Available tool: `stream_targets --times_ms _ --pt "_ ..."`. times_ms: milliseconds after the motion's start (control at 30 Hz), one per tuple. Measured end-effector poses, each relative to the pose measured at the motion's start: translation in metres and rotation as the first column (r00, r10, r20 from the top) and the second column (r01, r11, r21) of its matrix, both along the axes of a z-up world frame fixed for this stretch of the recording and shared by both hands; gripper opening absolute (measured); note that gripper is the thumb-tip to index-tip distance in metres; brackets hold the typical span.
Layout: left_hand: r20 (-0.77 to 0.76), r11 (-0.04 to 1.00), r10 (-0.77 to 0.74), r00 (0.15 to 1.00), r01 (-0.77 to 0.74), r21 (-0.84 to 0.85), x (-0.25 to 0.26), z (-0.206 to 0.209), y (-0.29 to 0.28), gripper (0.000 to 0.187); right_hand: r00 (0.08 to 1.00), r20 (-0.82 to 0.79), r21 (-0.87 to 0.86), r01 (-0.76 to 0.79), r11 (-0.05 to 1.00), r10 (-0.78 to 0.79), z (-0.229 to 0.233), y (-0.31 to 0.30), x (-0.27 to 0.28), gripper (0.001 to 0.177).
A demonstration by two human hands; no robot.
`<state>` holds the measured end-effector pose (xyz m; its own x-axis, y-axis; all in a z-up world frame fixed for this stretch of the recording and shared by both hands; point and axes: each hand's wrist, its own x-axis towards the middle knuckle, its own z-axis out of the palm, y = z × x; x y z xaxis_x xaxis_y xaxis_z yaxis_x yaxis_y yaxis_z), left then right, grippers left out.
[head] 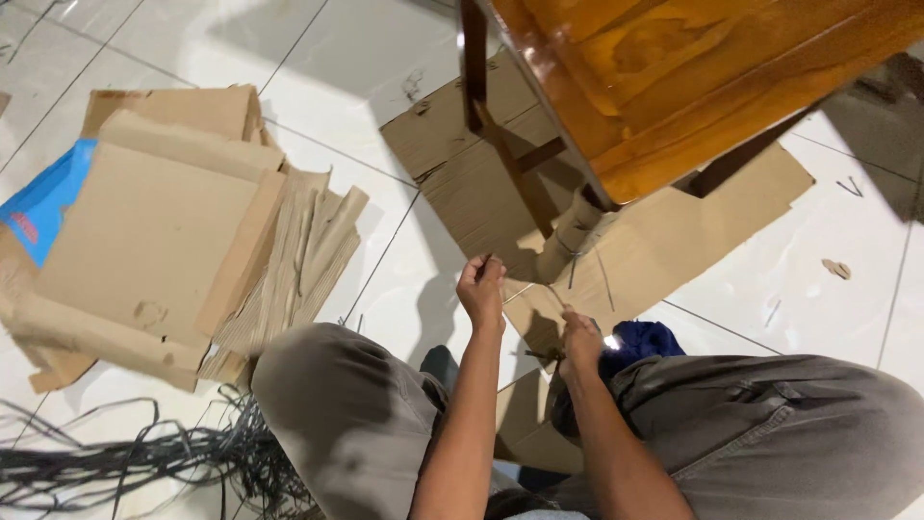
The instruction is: Wrapping a wooden chair leg with cardboard and securing it with string.
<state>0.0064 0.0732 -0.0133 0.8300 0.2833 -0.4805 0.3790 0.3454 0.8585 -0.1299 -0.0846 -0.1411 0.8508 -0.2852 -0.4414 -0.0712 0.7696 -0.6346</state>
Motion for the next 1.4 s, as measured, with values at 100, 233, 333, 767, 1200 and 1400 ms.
stream_targets --times_ms 100,233,333,767,1200,1400 --pt "-0.013 0.997 -0.072 0.997 0.072 0.009 -0.004 -0.007 -0.015 0.018 0.712 -0.470 -0.382 0.369 0.847 -0.522 0.057 0.023 0.010 0.017" --pt "0.031 0.977 -0.181 0.983 0.176 0.120 -0.005 -0.036 -0.029 0.012 0.620 -0.519 -0.366 0.461 0.809 -0.588 -0.010 -0.029 0.020 0.021" --pt "0.011 0.936 -0.271 0.963 0.260 0.235 -0.002 -0.045 -0.038 0.015 0.558 -0.451 -0.389 0.579 0.716 -0.696 0.009 -0.040 0.041 0.019" --pt "0.159 0.820 -0.561 0.813 0.571 -0.030 0.061 -0.185 -0.070 0.046 0.864 -0.442 -0.715 -0.176 0.677 -0.242 0.030 -0.069 0.121 0.016" --pt "-0.139 0.334 -0.828 0.543 0.678 0.655 0.094 -0.284 -0.079 0.035 0.781 -0.618 -0.701 -0.496 0.512 -0.089 0.033 -0.088 0.130 0.030" --pt "-0.158 0.190 -0.744 0.649 0.432 0.882 0.067 -0.295 -0.076 0.036 0.735 -0.676 -0.670 -0.584 0.458 -0.051 0.031 -0.082 0.129 0.036"
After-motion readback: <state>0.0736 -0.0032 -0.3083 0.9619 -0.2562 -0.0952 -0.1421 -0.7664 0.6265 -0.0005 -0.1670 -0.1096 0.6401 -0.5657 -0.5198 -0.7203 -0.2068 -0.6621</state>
